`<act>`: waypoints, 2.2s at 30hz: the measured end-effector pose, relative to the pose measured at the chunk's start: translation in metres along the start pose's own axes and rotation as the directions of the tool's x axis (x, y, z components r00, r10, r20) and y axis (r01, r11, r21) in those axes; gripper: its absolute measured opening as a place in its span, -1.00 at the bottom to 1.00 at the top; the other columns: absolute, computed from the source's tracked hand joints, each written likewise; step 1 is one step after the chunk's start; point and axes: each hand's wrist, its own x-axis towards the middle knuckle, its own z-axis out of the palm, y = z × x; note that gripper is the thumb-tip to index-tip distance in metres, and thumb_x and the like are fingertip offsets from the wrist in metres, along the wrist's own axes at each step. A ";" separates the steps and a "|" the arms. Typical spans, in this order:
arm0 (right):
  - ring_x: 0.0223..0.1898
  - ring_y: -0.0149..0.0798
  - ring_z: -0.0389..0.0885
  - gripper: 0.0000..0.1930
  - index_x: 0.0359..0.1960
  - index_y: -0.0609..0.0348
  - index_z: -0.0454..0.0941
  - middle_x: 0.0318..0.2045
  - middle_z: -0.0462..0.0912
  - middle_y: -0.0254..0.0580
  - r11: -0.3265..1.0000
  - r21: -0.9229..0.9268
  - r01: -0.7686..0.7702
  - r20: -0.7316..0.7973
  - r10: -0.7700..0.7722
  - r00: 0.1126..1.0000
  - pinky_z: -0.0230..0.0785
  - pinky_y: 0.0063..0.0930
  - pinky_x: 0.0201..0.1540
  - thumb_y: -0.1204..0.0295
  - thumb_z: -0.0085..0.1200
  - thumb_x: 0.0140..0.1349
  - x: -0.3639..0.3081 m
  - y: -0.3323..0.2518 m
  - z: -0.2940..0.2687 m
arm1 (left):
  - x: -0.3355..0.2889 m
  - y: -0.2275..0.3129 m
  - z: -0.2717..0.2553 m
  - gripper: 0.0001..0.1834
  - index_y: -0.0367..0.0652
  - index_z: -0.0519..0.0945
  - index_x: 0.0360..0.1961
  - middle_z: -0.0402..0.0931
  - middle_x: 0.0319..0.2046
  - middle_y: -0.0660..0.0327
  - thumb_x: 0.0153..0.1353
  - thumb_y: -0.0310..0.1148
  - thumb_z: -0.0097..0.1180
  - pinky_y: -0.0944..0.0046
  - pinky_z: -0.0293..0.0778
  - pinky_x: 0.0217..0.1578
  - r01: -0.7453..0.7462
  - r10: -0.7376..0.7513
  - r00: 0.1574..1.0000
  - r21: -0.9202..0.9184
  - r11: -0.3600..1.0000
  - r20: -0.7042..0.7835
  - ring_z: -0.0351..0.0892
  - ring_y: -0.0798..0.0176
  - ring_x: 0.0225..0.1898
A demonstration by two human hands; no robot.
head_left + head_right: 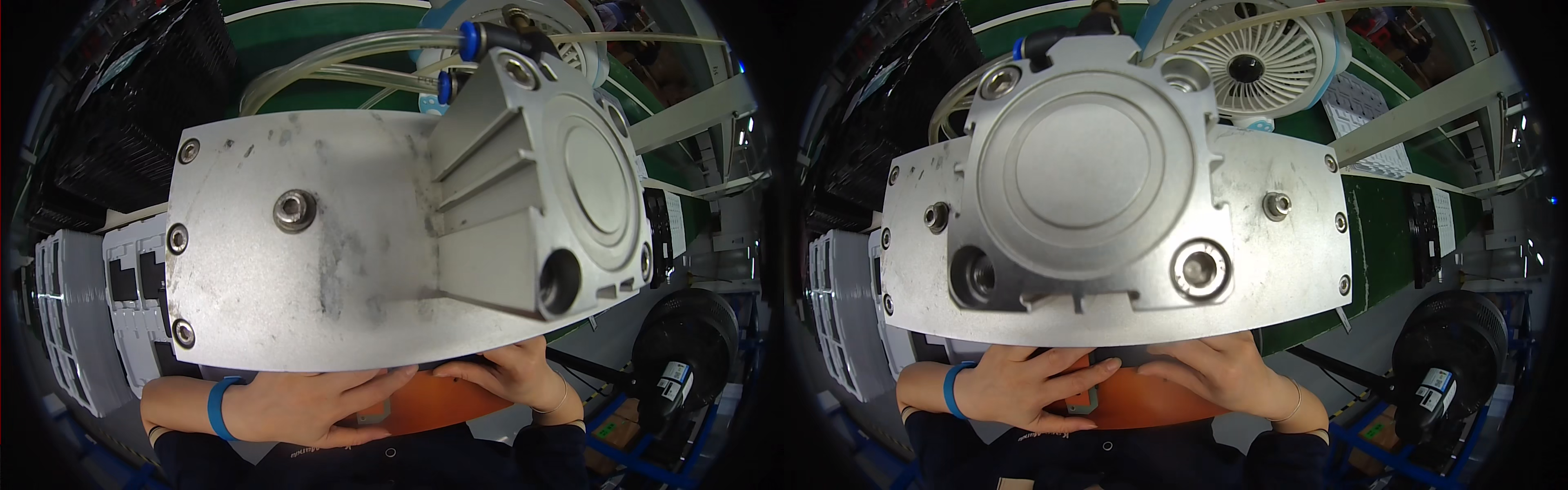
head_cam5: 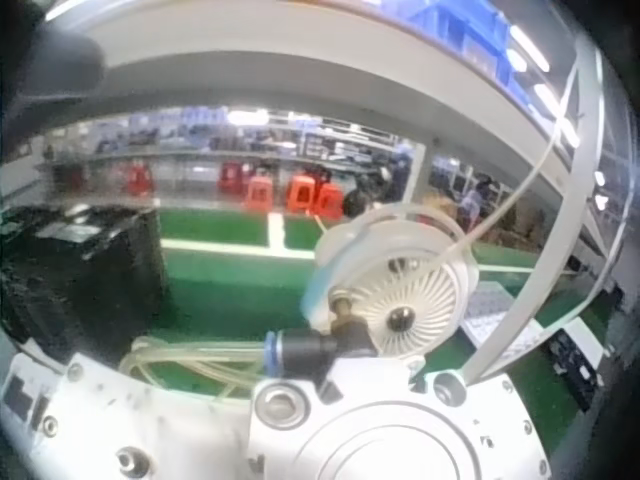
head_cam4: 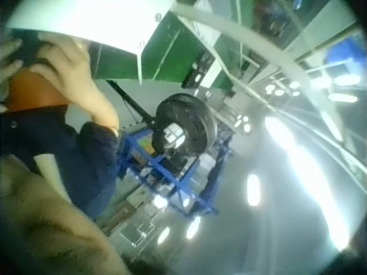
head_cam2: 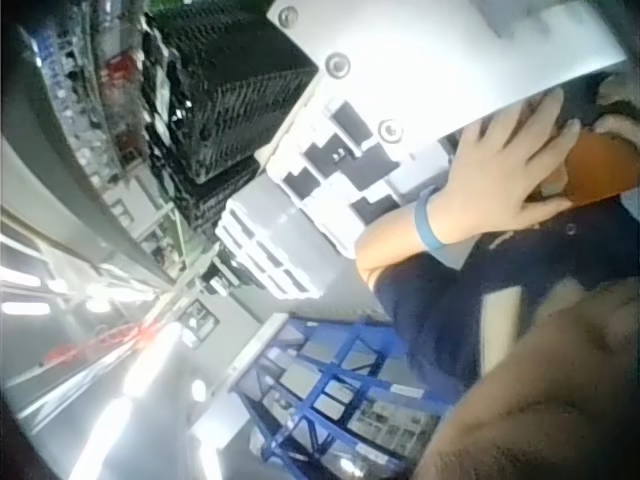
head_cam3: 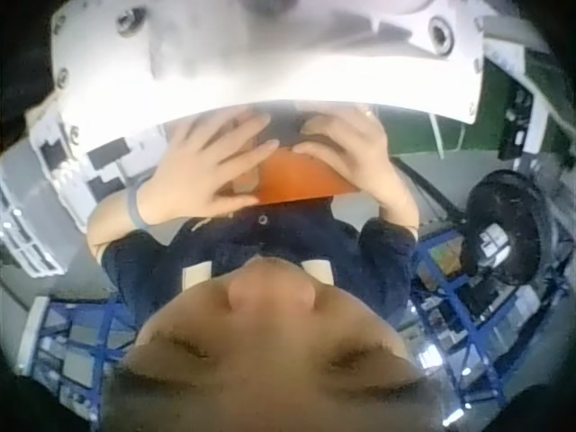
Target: The person repeatedly picks up small black rectangular components from a white tray and places them into a press machine. They operate the press to process each component and then return the finished pieces to the tray.
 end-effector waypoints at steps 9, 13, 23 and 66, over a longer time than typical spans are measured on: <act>-0.13 -0.28 0.50 -0.74 -0.31 0.00 0.57 -0.06 0.56 -0.34 1.000 -0.020 -0.015 0.080 0.016 0.997 0.17 -0.34 0.05 0.33 0.39 0.00 0.006 -0.005 -0.004 | 0.003 0.000 0.001 -0.34 0.15 0.59 0.15 0.39 0.26 0.15 0.10 0.26 0.15 -0.13 0.10 0.24 0.006 -0.004 0.996 0.021 1.000 -0.087 0.30 -0.06 0.22; -0.10 -0.19 0.54 -0.71 -0.29 0.05 0.55 0.00 0.49 -0.26 1.000 0.023 -0.014 0.092 0.011 0.996 0.31 -0.32 0.00 0.46 0.39 -0.04 0.014 -0.011 -0.012 | 0.004 0.004 -0.007 -0.37 0.07 0.60 0.13 0.38 0.25 0.08 0.10 0.17 0.22 -0.06 0.25 0.16 -0.015 0.019 0.986 0.030 0.999 -0.165 0.36 -0.06 0.18; -0.22 -0.55 0.55 -0.68 -0.38 0.14 0.42 -0.18 0.60 -0.34 0.527 0.667 -0.527 0.273 0.485 0.831 0.51 -0.62 -0.12 0.75 0.32 -0.01 0.000 0.011 -0.034 | 0.014 0.019 -0.009 -0.52 -0.25 0.62 -0.04 0.54 -0.10 0.04 -0.02 -0.34 0.41 0.18 0.48 -0.19 -0.034 -0.031 0.910 -0.150 0.988 -0.412 0.54 0.02 -0.16; -0.23 -0.13 0.57 -0.88 -0.37 0.18 0.60 -0.36 0.58 -0.19 0.823 -0.110 0.557 0.156 -0.539 0.828 0.48 -0.36 -0.24 0.43 0.25 0.09 0.110 -0.103 0.096 | -0.293 -0.036 -0.028 -0.82 -0.22 0.63 -0.26 0.51 -0.55 0.42 0.25 -0.31 0.23 0.53 0.30 -0.58 0.543 -0.935 -0.053 -0.796 0.267 -0.350 0.47 0.55 -0.58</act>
